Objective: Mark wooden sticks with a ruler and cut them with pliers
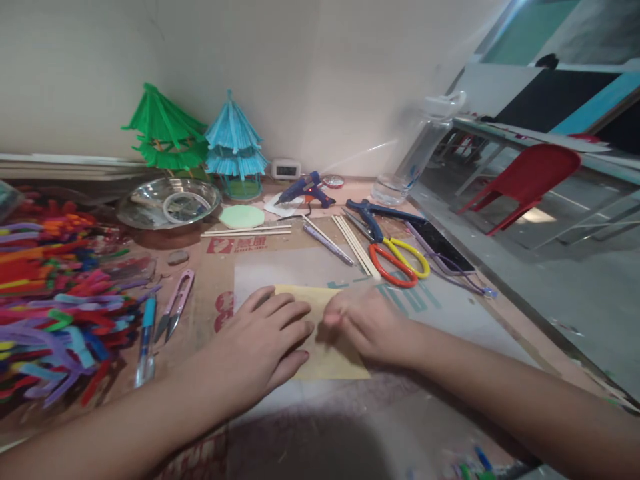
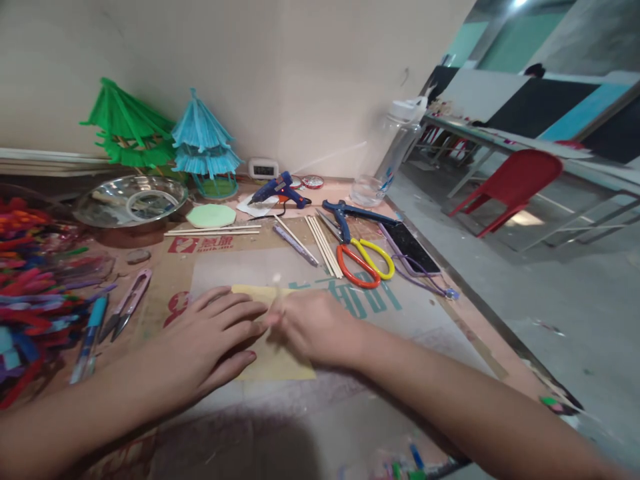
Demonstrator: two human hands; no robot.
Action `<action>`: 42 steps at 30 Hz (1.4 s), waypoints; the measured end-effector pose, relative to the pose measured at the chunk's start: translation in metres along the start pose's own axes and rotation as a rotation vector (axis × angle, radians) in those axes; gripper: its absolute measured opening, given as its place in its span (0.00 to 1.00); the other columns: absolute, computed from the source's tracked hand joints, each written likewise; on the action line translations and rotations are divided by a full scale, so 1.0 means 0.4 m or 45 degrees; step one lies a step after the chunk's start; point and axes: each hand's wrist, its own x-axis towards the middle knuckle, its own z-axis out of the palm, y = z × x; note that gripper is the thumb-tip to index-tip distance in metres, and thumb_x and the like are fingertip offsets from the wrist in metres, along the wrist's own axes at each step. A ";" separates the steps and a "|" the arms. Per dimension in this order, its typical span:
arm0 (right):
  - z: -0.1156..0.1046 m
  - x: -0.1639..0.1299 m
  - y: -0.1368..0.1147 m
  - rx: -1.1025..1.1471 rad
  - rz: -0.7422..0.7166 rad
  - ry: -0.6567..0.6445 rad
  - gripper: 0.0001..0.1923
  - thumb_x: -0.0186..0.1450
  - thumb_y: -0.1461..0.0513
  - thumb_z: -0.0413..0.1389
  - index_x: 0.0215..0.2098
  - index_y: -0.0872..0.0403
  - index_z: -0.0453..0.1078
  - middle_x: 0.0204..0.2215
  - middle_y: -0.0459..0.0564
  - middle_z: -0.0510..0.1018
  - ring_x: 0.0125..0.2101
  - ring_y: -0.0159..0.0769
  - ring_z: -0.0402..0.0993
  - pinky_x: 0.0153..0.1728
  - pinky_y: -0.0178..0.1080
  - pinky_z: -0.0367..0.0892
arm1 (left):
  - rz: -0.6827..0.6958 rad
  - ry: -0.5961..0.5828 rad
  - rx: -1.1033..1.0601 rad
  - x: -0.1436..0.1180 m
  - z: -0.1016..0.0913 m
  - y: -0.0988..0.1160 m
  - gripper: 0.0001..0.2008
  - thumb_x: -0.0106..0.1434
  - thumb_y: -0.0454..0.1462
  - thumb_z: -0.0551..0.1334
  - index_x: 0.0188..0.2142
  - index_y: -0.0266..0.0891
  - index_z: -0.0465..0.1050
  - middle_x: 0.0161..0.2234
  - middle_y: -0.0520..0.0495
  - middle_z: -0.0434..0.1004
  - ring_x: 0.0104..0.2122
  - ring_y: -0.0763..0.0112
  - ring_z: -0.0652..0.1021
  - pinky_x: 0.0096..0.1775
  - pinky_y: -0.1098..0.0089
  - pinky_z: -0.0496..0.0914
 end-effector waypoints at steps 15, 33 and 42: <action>-0.055 0.168 -0.064 2.164 0.790 0.171 0.15 0.68 0.53 0.49 0.27 0.52 0.59 0.09 0.38 0.62 0.11 0.26 0.48 0.14 0.28 0.48 | -0.387 0.325 -0.900 0.011 -0.099 -0.001 0.08 0.66 0.39 0.57 0.37 0.45 0.76 0.39 0.53 0.80 0.41 0.72 0.77 0.44 0.69 0.70; -0.062 0.188 -0.102 1.904 0.538 0.463 0.22 0.57 0.45 0.62 0.25 0.54 0.65 0.09 0.37 0.65 0.11 0.22 0.54 0.14 0.27 0.49 | -0.379 0.407 -0.763 0.004 -0.160 0.015 0.08 0.66 0.40 0.58 0.34 0.42 0.75 0.39 0.51 0.79 0.42 0.69 0.77 0.47 0.66 0.69; -0.119 0.190 -0.042 1.469 0.388 0.453 0.18 0.58 0.48 0.62 0.32 0.54 0.71 0.20 0.43 0.73 0.18 0.27 0.64 0.19 0.32 0.60 | -0.108 -0.197 -0.071 -0.018 -0.063 -0.009 0.35 0.55 0.50 0.67 0.59 0.40 0.63 0.59 0.38 0.69 0.58 0.50 0.69 0.58 0.46 0.63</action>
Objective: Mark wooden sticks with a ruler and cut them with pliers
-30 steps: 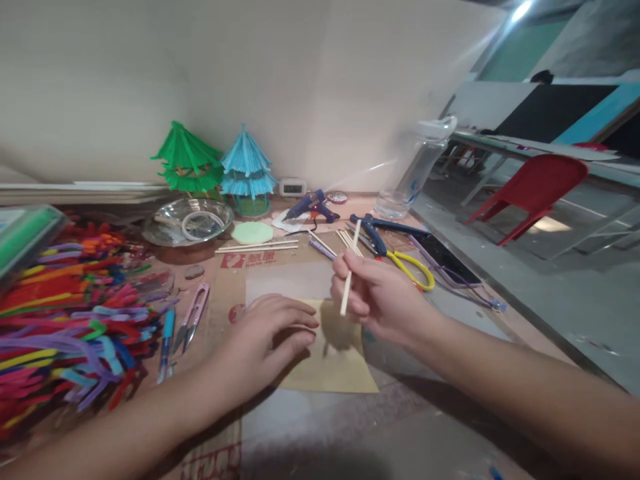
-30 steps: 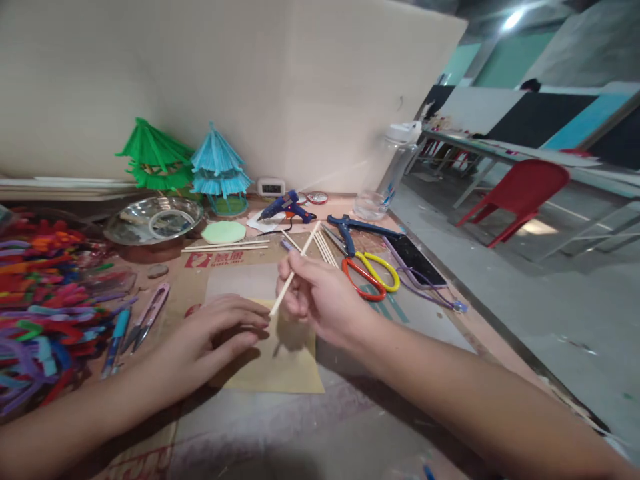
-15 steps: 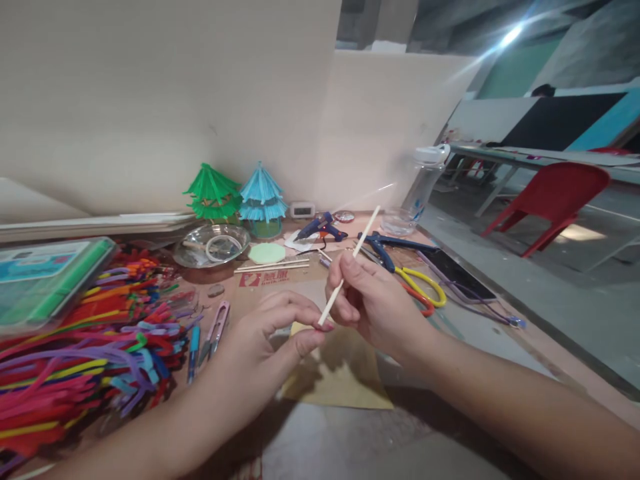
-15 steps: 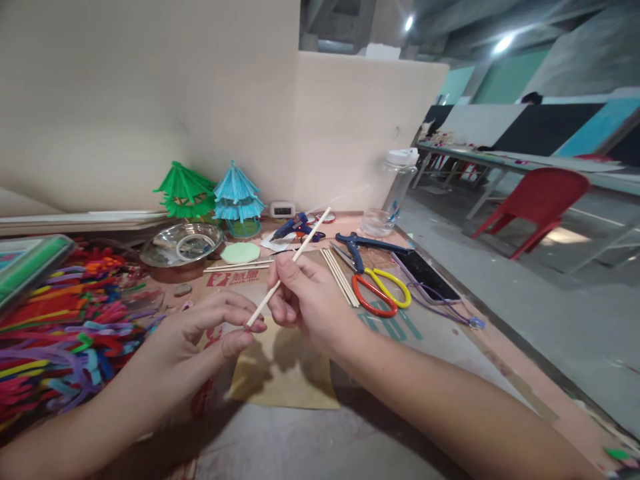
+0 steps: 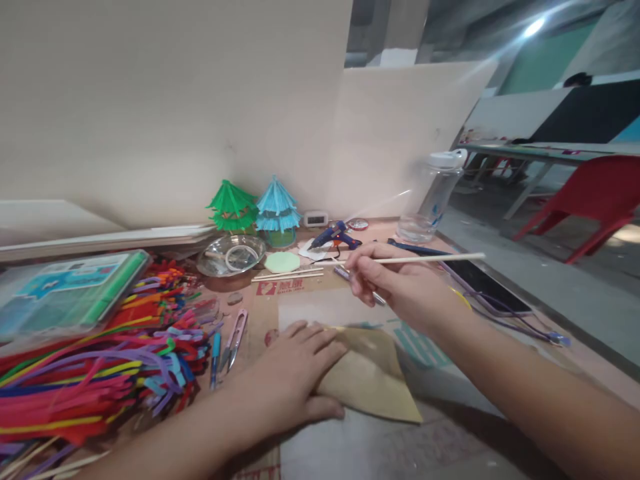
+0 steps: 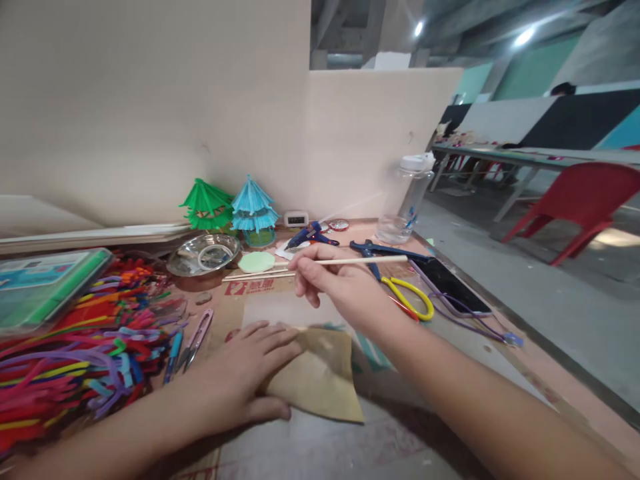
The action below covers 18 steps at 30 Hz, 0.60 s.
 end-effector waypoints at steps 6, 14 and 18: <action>-0.046 0.005 -0.060 0.098 -0.013 -0.016 0.18 0.64 0.47 0.54 0.36 0.52 0.72 0.25 0.48 0.78 0.27 0.36 0.72 0.29 0.39 0.67 | -0.077 0.320 0.321 0.006 -0.074 -0.025 0.18 0.64 0.31 0.55 0.53 0.38 0.68 0.47 0.41 0.79 0.45 0.60 0.77 0.54 0.55 0.67; -0.058 0.007 0.001 0.199 0.121 -0.362 0.22 0.57 0.45 0.63 0.29 0.55 0.68 0.21 0.45 0.74 0.21 0.30 0.69 0.23 0.34 0.63 | -0.700 0.478 0.754 -0.034 -0.238 -0.250 0.21 0.65 0.39 0.53 0.56 0.36 0.65 0.56 0.32 0.70 0.59 0.44 0.65 0.58 0.45 0.56; -0.052 0.006 0.034 0.277 0.161 -0.517 0.21 0.61 0.46 0.60 0.34 0.57 0.71 0.26 0.49 0.77 0.25 0.30 0.72 0.27 0.34 0.66 | -0.773 0.398 0.643 -0.036 -0.216 -0.309 0.27 0.57 0.41 0.62 0.55 0.30 0.67 0.56 0.24 0.70 0.55 0.35 0.70 0.53 0.39 0.61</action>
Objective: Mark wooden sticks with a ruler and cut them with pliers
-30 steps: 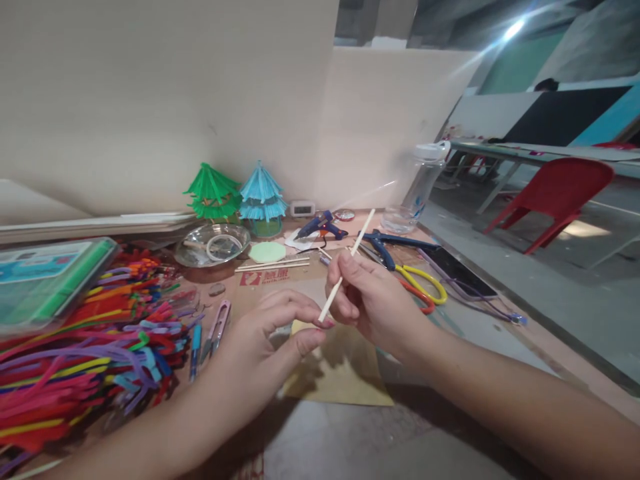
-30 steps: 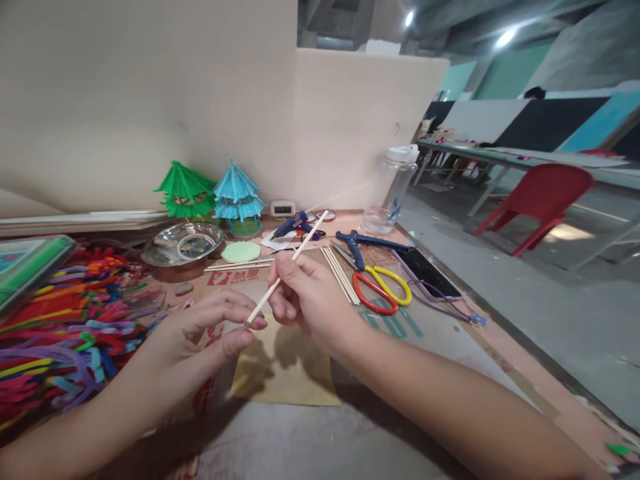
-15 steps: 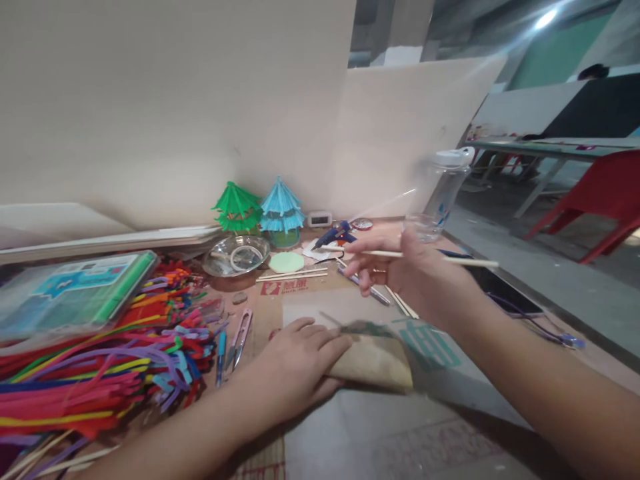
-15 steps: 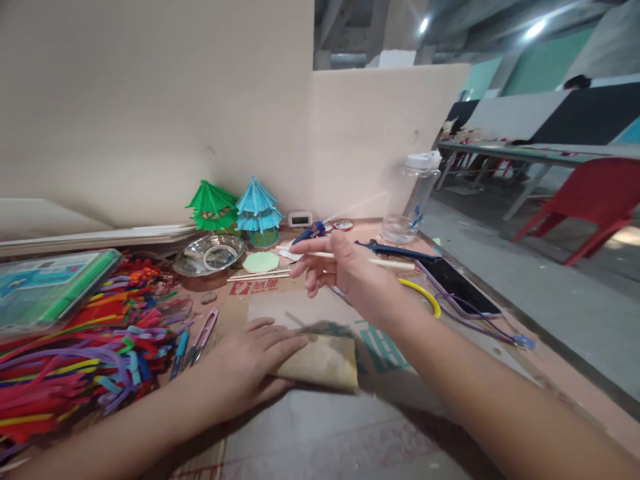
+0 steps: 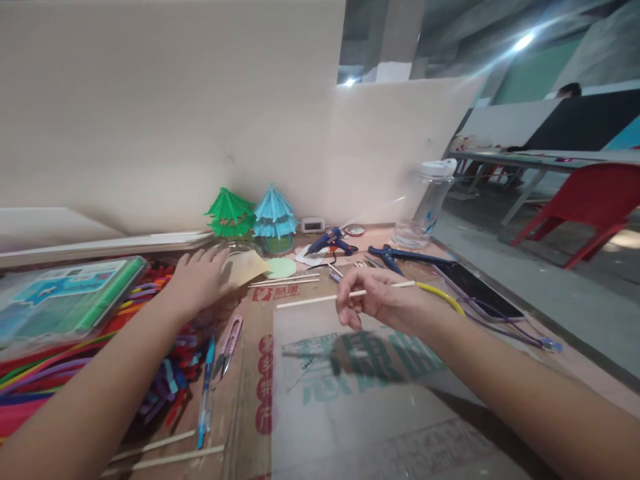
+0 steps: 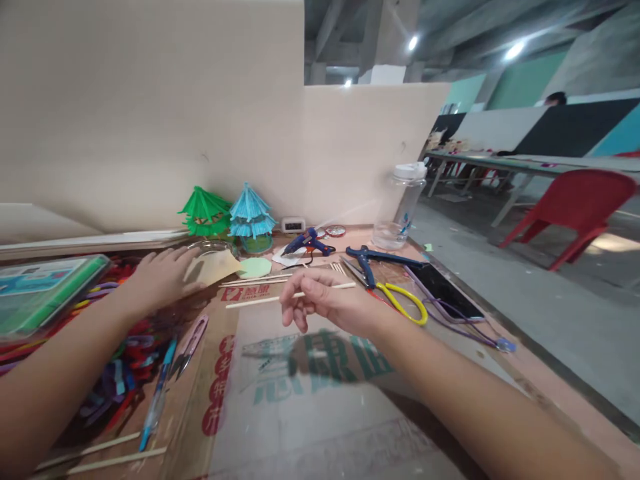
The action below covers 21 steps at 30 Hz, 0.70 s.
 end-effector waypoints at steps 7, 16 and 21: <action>0.004 0.006 0.086 -0.171 0.285 -0.002 0.17 0.60 0.51 0.63 0.34 0.57 0.70 0.31 0.49 0.79 0.25 0.26 0.70 0.28 0.32 0.65 | 0.217 -0.079 -0.288 -0.105 -0.022 0.170 0.19 0.69 0.43 0.49 0.48 0.41 0.74 0.47 0.45 0.80 0.47 0.63 0.78 0.48 0.65 0.71; -0.081 0.026 0.070 -0.912 0.332 0.306 0.13 0.65 0.62 0.51 0.48 0.55 0.68 0.31 0.48 0.77 0.25 0.31 0.71 0.29 0.35 0.65 | 0.370 -0.152 -0.293 -0.168 0.064 0.193 0.12 0.65 0.31 0.54 0.40 0.38 0.76 0.39 0.40 0.80 0.41 0.56 0.77 0.43 0.57 0.69; -0.127 0.021 0.071 -1.972 0.333 0.524 0.14 0.64 0.68 0.52 0.48 0.57 0.67 0.39 0.56 0.76 0.38 0.40 0.73 0.38 0.38 0.64 | 0.350 -0.116 -0.329 -0.163 0.072 0.200 0.12 0.66 0.33 0.54 0.44 0.41 0.75 0.37 0.42 0.78 0.40 0.58 0.76 0.45 0.57 0.69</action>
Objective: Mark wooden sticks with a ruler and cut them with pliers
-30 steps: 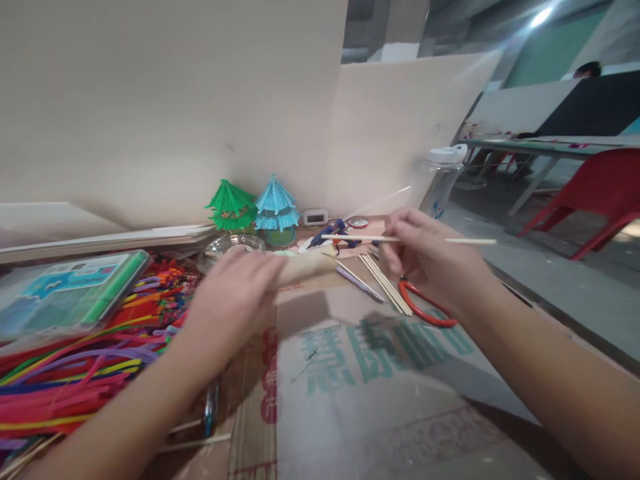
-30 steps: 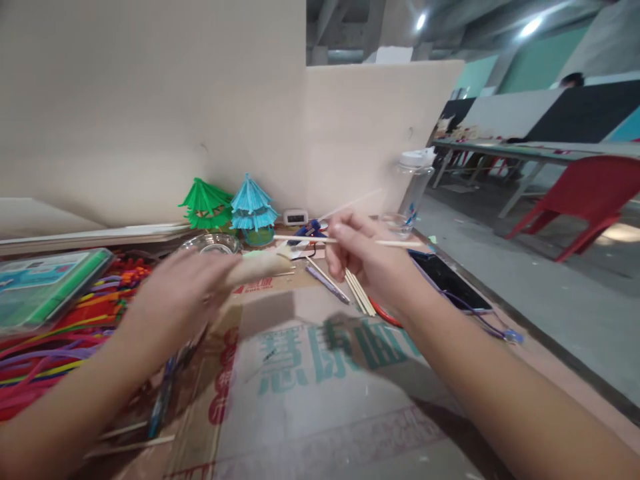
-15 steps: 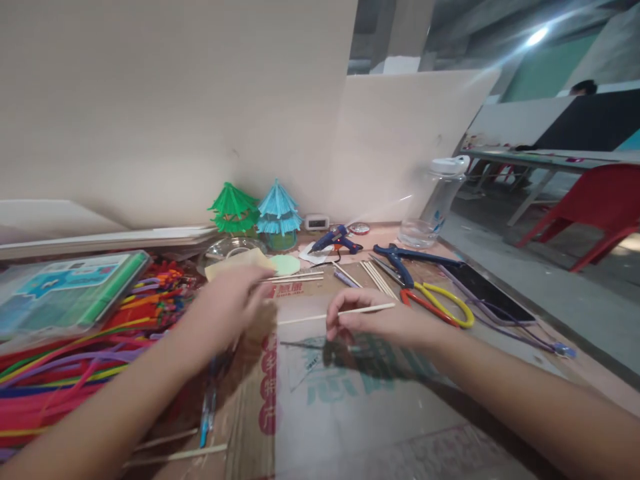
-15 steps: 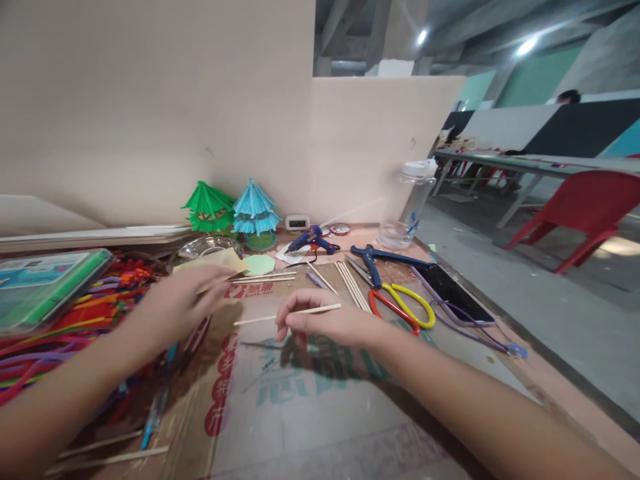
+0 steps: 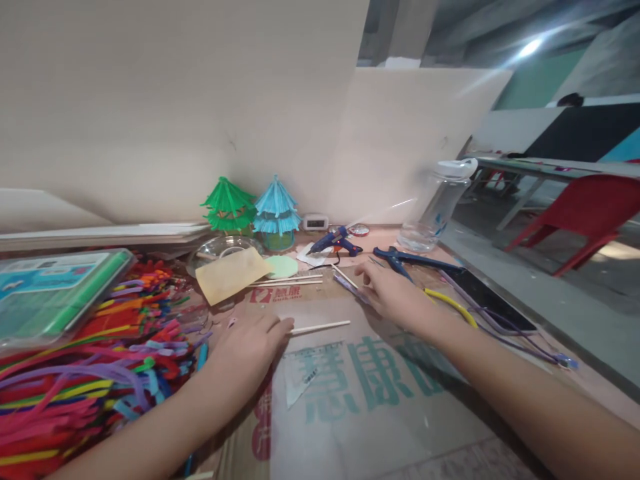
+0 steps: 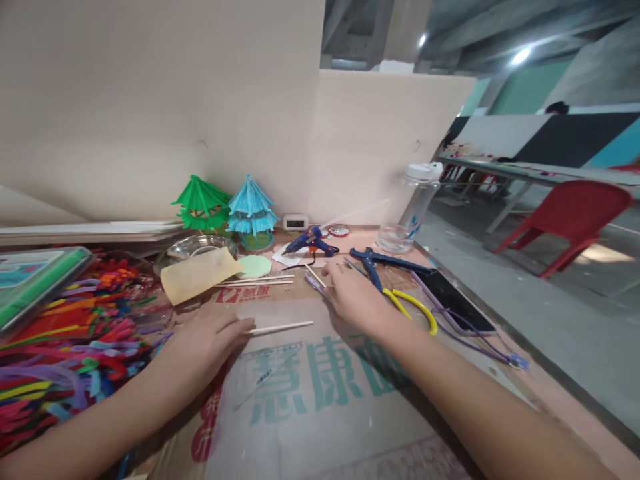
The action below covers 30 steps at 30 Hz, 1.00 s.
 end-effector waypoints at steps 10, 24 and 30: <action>0.043 -0.003 0.012 -0.175 -0.002 -0.104 0.18 0.63 0.73 0.47 0.49 0.59 0.68 0.44 0.60 0.76 0.45 0.44 0.72 0.46 0.41 0.62 | 0.151 -0.234 -0.040 -0.066 -0.004 0.118 0.08 0.65 0.35 0.57 0.39 0.43 0.75 0.36 0.46 0.78 0.36 0.61 0.77 0.41 0.61 0.71; 0.090 -0.073 -0.116 0.173 -0.618 -0.215 0.15 0.65 0.66 0.53 0.47 0.49 0.75 0.37 0.51 0.74 0.35 0.35 0.72 0.35 0.35 0.64 | 0.289 -0.058 0.363 -0.114 0.030 0.132 0.21 0.60 0.30 0.54 0.52 0.39 0.73 0.52 0.41 0.78 0.35 0.57 0.82 0.26 0.64 0.75; 0.111 -0.093 -0.046 0.122 -0.636 -0.119 0.17 0.66 0.68 0.50 0.46 0.48 0.76 0.32 0.48 0.75 0.31 0.32 0.72 0.32 0.33 0.64 | 0.261 -0.156 0.375 -0.110 0.018 0.145 0.23 0.61 0.28 0.53 0.54 0.38 0.72 0.54 0.40 0.76 0.27 0.66 0.81 0.21 0.70 0.73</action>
